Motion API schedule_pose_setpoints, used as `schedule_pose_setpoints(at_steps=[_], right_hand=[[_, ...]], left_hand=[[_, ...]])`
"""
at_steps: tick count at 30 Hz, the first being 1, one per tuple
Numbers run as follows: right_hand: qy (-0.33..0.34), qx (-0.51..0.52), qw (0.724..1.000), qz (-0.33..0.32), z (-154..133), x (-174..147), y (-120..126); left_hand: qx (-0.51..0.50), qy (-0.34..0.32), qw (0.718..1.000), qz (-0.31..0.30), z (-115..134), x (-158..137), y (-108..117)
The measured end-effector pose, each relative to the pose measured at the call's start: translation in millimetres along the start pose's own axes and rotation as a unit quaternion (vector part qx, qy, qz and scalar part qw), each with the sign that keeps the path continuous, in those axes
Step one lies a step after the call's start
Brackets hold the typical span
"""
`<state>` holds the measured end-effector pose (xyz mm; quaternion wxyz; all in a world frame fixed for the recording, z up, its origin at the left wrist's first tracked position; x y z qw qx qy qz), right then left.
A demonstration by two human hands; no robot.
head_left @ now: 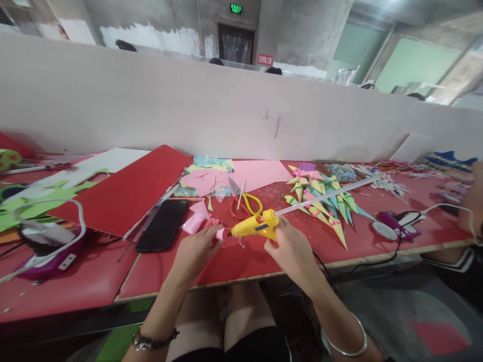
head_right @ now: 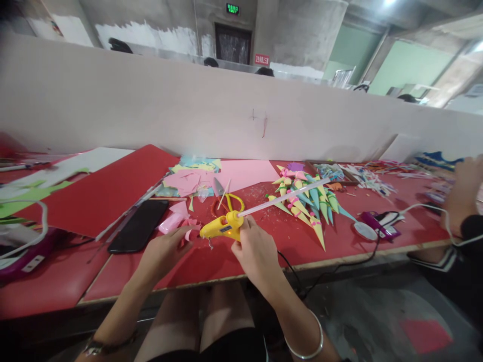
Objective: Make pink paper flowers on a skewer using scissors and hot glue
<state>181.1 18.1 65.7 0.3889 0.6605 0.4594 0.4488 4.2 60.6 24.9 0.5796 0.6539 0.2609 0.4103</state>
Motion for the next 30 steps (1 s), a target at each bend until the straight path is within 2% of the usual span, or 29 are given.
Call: schedule_pose_setpoints(at_steps=[8,21,30], right_hand=[[-0.004,-0.011,1.000,0.009,-0.3,-1.5,6.0],[0.001,0.003,1.000,0.020,-2.4,-4.4,8.9],[0.013,0.053,0.996,0.071,-0.5,-6.7,14.8]], left_hand=[[-0.042,-0.028,0.998,-0.027,5.1,0.3,-3.1],[-0.176,-0.013,0.983,-0.043,10.5,0.9,-7.9],[-0.218,-0.026,0.974,-0.049,14.0,0.5,-10.8]])
Point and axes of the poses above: each hand's wrist, its own x-axis towards the middle knuckle, its own y-axis out of the back of the hand, z = x × y, the point moved 8 cm from there along x, towards the middle knuckle, and after that the axes turned 12 degrees about -y, right-handed, at the moved point
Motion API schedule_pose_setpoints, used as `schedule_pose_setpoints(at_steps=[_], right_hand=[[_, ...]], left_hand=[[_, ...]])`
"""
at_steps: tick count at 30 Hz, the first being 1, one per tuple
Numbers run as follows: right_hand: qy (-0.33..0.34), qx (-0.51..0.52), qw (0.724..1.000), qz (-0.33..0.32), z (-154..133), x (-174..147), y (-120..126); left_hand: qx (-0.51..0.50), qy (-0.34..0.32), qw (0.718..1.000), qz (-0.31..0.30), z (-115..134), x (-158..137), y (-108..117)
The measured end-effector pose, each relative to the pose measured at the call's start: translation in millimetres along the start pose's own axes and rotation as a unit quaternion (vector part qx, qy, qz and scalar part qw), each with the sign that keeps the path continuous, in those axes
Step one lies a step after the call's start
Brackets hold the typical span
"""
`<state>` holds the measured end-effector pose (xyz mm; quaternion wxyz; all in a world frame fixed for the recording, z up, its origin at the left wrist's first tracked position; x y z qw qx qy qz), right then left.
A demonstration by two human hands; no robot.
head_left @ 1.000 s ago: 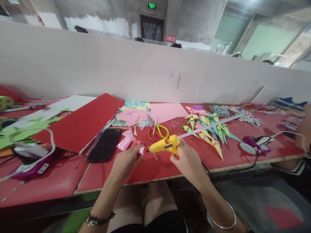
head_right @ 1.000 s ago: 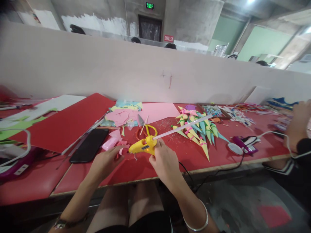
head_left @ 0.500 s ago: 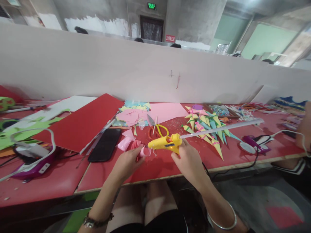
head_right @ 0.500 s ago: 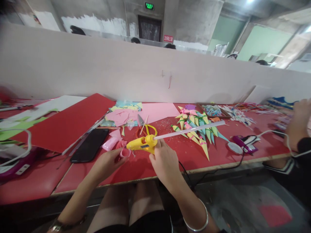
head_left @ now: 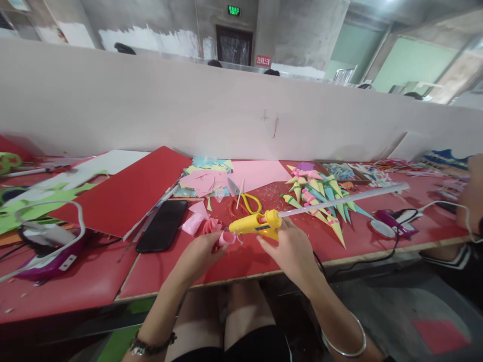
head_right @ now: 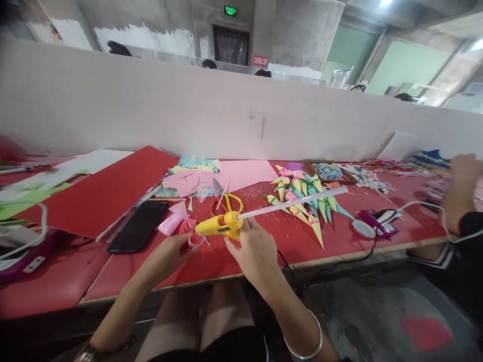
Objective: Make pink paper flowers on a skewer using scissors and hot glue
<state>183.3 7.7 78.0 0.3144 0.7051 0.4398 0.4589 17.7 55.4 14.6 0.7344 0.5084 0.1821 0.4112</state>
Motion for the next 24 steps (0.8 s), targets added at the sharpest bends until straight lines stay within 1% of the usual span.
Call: schedule_pose_setpoints(at_steps=[2,5,8,12,14,16,18,20,21,22,23,24], right_hand=[[0.008,0.009,1.000,-0.003,-1.0,-0.4,-0.3],[0.006,0.014,1.000,-0.013,1.5,0.0,-3.9],[-0.015,0.011,0.999,-0.028,13.5,1.2,-13.8],[-0.057,0.041,0.996,-0.053,43.0,1.0,-37.8],[-0.078,0.079,0.991,-0.076,58.5,0.2,-53.1],[-0.110,0.106,0.982,-0.107,73.2,-1.1,-68.6],[-0.133,0.116,0.977,-0.124,83.2,-2.0,-79.1],[-0.144,0.116,0.975,-0.126,88.8,-2.2,-84.3],[-0.147,0.116,0.974,-0.126,90.4,-2.2,-85.6],[-0.151,0.117,0.973,-0.126,91.8,-2.2,-86.8],[-0.156,0.117,0.972,-0.128,93.1,-2.2,-87.9],[-0.160,0.119,0.971,-0.131,94.2,-2.3,-88.8]], left_hand=[[-0.013,-0.004,1.000,-0.003,-0.5,0.1,-2.2],[-0.034,-0.011,0.999,-0.034,-2.3,0.0,-10.1],[-0.014,-0.014,0.998,-0.056,-5.4,1.0,-18.5],[0.027,-0.004,0.999,-0.033,-5.2,7.2,-30.0],[0.037,0.003,0.999,-0.016,-2.4,11.1,-35.5],[0.043,0.011,0.999,0.002,-0.7,12.3,-36.0],[0.036,0.007,0.999,0.037,-3.7,7.3,-25.3],[0.017,0.000,0.994,0.104,-18.2,-7.2,-0.4],[0.017,0.010,0.992,0.128,-32.8,-17.8,13.1],[0.029,0.035,0.985,0.169,-52.3,-31.5,30.2],[0.035,0.064,0.978,0.193,-74.7,-45.6,44.0],[0.038,0.108,0.971,0.208,-99.9,-60.2,55.0]])
Point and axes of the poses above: each hand's wrist, its own x-axis towards the middle knuckle, its own y-axis out of the back of the hand, z = x × y, the point moved 8 cm from there along x, towards the middle knuckle, and after that the axes turned 12 degrees about -y, right-handed, at the moved point
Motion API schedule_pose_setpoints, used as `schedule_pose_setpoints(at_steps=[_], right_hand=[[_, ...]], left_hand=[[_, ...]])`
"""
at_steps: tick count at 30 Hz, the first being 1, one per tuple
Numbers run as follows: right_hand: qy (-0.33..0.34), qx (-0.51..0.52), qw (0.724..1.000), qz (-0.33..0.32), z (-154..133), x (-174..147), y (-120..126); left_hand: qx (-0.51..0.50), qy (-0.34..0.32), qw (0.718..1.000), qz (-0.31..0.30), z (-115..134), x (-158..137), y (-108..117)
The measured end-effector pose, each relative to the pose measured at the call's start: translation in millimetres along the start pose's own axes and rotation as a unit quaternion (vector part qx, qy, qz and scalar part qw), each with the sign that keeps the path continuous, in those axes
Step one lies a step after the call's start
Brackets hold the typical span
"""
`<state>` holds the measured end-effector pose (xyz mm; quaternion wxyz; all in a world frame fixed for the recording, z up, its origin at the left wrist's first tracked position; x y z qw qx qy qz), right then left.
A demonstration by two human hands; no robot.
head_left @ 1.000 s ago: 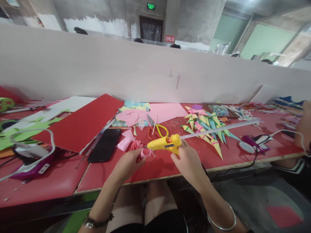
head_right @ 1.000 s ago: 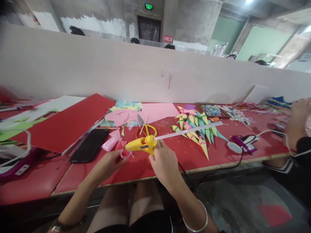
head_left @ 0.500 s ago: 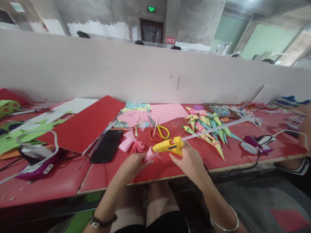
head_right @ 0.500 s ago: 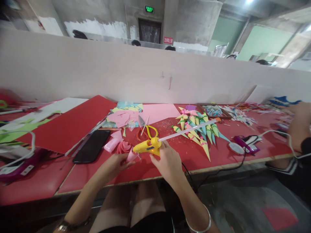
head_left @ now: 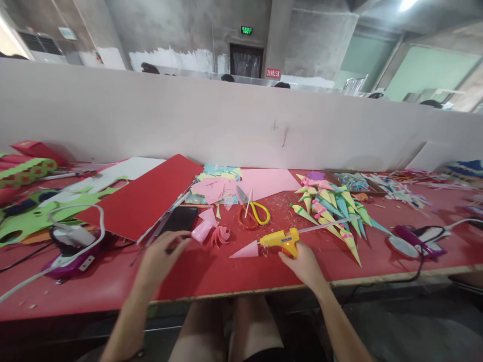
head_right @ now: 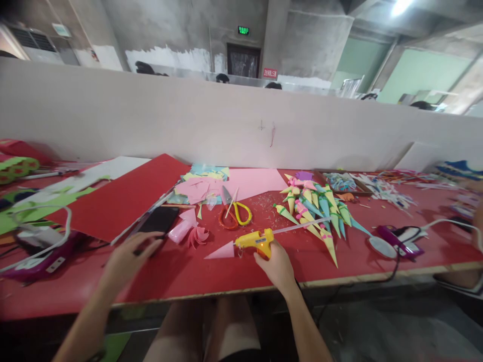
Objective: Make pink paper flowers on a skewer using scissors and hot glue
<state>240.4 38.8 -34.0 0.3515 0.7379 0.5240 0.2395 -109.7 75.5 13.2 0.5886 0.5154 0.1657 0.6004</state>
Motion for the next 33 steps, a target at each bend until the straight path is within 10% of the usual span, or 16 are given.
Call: schedule_pose_setpoints(at_steps=[5,33], right_hand=[[-0.013,0.011,1.000,-0.009,3.8,1.4,-1.1],[-0.021,0.008,1.000,-0.014,0.5,-1.3,3.2]], left_hand=[[0.085,0.104,0.991,0.001,-81.4,-14.9,21.9],[0.135,0.170,0.973,-0.083,-79.2,-19.7,10.8]])
Point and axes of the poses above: each hand's wrist, its own x-axis towards the middle knuckle, its own y-axis out of the back of the hand, z = x × y, the point moved 8 cm from there along x, towards the middle knuckle, and after that the axes turned 12 degrees about -y, right-handed, at the moved point
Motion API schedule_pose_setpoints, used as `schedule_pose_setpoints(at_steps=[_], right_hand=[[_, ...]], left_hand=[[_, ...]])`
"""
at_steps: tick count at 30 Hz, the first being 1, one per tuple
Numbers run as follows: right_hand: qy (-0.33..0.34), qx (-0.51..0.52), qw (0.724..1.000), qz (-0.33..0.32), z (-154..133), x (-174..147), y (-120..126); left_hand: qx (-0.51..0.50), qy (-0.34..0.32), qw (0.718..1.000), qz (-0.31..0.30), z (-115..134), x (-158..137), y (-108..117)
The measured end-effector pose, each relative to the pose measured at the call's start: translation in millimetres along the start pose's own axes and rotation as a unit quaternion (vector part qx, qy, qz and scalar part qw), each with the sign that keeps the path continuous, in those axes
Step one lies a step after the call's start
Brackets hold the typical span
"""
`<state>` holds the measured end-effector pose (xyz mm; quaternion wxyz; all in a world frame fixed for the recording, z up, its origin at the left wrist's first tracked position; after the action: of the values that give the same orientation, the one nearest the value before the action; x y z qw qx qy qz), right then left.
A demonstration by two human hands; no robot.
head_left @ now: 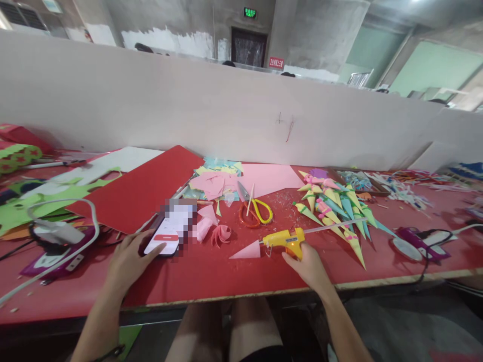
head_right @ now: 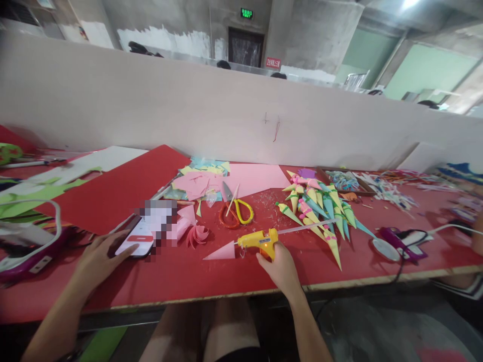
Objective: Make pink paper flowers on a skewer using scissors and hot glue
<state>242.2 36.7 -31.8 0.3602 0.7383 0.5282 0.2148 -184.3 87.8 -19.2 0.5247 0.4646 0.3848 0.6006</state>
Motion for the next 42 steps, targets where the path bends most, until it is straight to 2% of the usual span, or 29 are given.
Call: schedule_pose_setpoints(at_steps=[3,5,8,10,12,14,16,18,20,24,30,37,40,42], right_hand=[[0.001,0.003,1.000,0.004,-1.4,-0.6,1.5],[0.000,0.005,1.000,0.005,-1.5,-0.7,1.8],[-0.001,0.002,1.000,0.005,-0.7,-0.3,0.8],[0.000,-0.001,1.000,0.006,0.0,0.1,-0.1],[0.001,-0.002,1.000,0.004,0.6,0.3,-1.1],[0.003,-0.003,1.000,0.004,0.8,0.2,-1.4],[0.007,-0.007,1.000,0.010,0.2,-0.2,-0.7],[0.012,-0.011,1.000,0.019,-0.9,-0.6,0.7],[0.017,-0.013,1.000,0.021,-2.3,-1.1,1.1],[0.035,-0.016,0.999,0.023,-6.0,-2.4,1.1],[0.060,-0.025,0.998,0.026,-8.9,-4.1,0.6],[0.055,-0.023,0.998,0.012,-10.9,-5.7,-0.3],[0.051,-0.023,0.998,0.011,-12.2,-6.9,0.1],[0.051,-0.020,0.998,0.012,-12.5,-7.4,0.4]], left_hand=[[-0.004,-0.001,1.000,0.007,-0.5,0.6,1.1],[-0.023,-0.015,0.999,0.037,0.0,0.3,4.6],[-0.028,-0.046,0.988,0.145,9.4,-7.1,20.8],[0.012,-0.050,0.970,0.239,26.5,-19.7,35.8],[0.017,-0.099,0.957,0.272,61.8,-29.9,39.5],[-0.017,-0.209,0.949,0.236,113.3,-35.2,29.5],[-0.046,-0.321,0.936,0.137,166.3,-38.8,6.1],[-0.052,-0.380,0.922,0.046,202.9,-41.6,-19.4],[-0.044,-0.381,0.924,-0.010,218.1,-39.5,-39.6],[-0.047,-0.352,0.933,-0.063,216.5,-31.8,-57.3],[-0.058,-0.348,0.930,-0.101,216.9,-27.9,-55.4],[-0.040,-0.344,0.923,-0.166,225.1,-28.9,-59.2],[-0.053,-0.332,0.928,-0.159,223.8,-29.4,-61.3],[-0.070,-0.329,0.933,-0.124,218.8,-29.3,-58.0]])
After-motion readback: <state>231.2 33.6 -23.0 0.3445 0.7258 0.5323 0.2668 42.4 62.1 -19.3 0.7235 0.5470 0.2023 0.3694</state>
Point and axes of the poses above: each hand's wrist, its own x-axis towards the middle knuckle, its own y-axis out of the back of the hand, z = x × y, the point moved 8 cm from there along x, towards the middle knuckle, and after that the axes turned 12 degrees about -y, right-handed, at the moved point
